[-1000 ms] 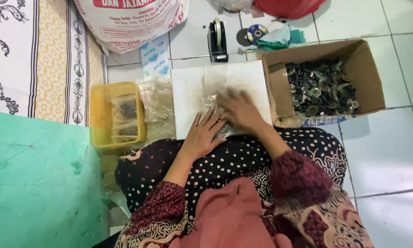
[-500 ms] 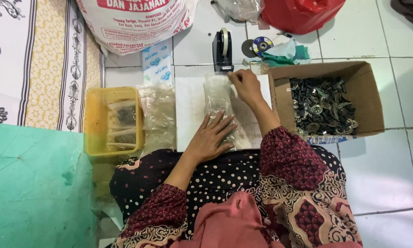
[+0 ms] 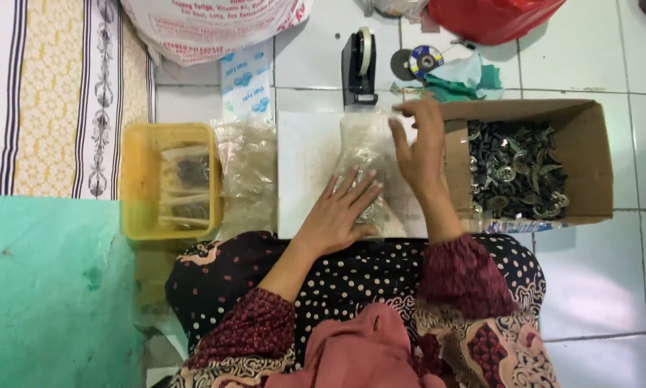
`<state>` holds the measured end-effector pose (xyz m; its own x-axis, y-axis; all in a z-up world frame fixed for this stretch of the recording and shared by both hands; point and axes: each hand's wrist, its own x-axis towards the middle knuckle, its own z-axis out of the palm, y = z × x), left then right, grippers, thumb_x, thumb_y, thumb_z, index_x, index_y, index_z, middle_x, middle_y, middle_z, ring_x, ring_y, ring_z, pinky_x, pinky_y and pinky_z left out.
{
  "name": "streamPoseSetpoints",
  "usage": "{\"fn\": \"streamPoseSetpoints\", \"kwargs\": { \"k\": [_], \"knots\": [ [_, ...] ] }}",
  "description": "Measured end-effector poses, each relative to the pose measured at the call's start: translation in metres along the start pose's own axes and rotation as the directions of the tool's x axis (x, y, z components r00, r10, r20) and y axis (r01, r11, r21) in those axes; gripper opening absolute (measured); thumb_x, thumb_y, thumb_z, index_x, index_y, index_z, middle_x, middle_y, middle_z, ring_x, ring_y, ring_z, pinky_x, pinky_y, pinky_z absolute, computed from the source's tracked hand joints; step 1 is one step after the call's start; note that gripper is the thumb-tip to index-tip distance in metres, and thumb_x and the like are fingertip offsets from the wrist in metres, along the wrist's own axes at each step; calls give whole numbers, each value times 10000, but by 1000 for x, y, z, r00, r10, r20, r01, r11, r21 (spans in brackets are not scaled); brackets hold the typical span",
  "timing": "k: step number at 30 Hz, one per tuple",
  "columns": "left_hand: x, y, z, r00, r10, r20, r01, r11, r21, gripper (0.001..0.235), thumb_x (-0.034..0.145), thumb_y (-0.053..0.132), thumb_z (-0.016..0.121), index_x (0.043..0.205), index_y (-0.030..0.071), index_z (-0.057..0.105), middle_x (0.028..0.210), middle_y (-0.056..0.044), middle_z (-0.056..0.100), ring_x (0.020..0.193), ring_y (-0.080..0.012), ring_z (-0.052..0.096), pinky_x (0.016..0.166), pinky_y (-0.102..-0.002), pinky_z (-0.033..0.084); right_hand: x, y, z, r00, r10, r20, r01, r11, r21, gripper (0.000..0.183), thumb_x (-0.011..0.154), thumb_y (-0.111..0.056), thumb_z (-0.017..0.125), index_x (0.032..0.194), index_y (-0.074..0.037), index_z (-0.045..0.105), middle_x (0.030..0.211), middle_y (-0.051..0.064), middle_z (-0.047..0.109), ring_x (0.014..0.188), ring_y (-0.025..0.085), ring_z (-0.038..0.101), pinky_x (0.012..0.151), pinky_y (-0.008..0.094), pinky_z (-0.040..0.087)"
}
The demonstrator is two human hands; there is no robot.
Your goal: The person sorts small metal buttons from a cardboard box into a plastic bag, then seals the bag using a handheld heat sealer. The person then sorts small black cylindrical objects from the box onto a white board and places them into another plastic bag.
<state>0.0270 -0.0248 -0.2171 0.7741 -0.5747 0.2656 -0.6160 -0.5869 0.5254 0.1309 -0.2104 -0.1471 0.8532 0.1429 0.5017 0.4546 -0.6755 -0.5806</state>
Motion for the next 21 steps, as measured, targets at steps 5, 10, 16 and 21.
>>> {"fn": "streamPoseSetpoints", "kwargs": {
  "k": [5, 10, 16, 21],
  "knots": [
    [-1, -4, 5, 997, -27, -68, 31, 998, 63, 710, 990, 703, 316, 1266, 122, 618, 1319, -127, 585, 1467, -415, 366, 1200, -654, 244, -69, 13, 21, 900, -153, 408, 115, 987, 116, 667, 1027, -579, 372, 1476, -100, 490, 1451, 180, 530, 1363, 422, 448, 1113, 575, 347],
    [-1, 3, 0, 999, -26, -38, 29, 996, 80, 722, 988, 699, 301, 1338, 125, 565, 1437, -153, 524, 1512, -429, 291, 1202, -655, 230, -28, 26, 26, 658, -88, 748, 154, 988, -20, 959, 911, -819, 152, 1626, -199, 309, 1630, 188, 382, 1511, 477, 246, 1190, 726, 134],
    [-5, -4, 11, 996, -90, 12, 88, 990, 110, 736, 1000, 680, 337, 1588, 241, 378, 1659, -46, 362, 1561, -380, 222, 1216, -643, 214, 0, 32, 42, 763, 53, 644, 141, 959, -247, 768, 1084, -619, 254, 1646, -98, 293, 1683, 200, 279, 1543, 454, 160, 1217, 680, 69],
    [-2, -6, 11, 997, -64, -43, 67, 996, 67, 721, 988, 707, 322, 1347, 156, 617, 1398, -134, 609, 1523, -424, 293, 1220, -666, 203, -43, 42, 40, 771, -155, 618, 218, 976, -27, 661, 1071, -550, 262, 1670, -271, 240, 1722, 29, 223, 1582, 338, 86, 1221, 611, 63]
  ]
}}
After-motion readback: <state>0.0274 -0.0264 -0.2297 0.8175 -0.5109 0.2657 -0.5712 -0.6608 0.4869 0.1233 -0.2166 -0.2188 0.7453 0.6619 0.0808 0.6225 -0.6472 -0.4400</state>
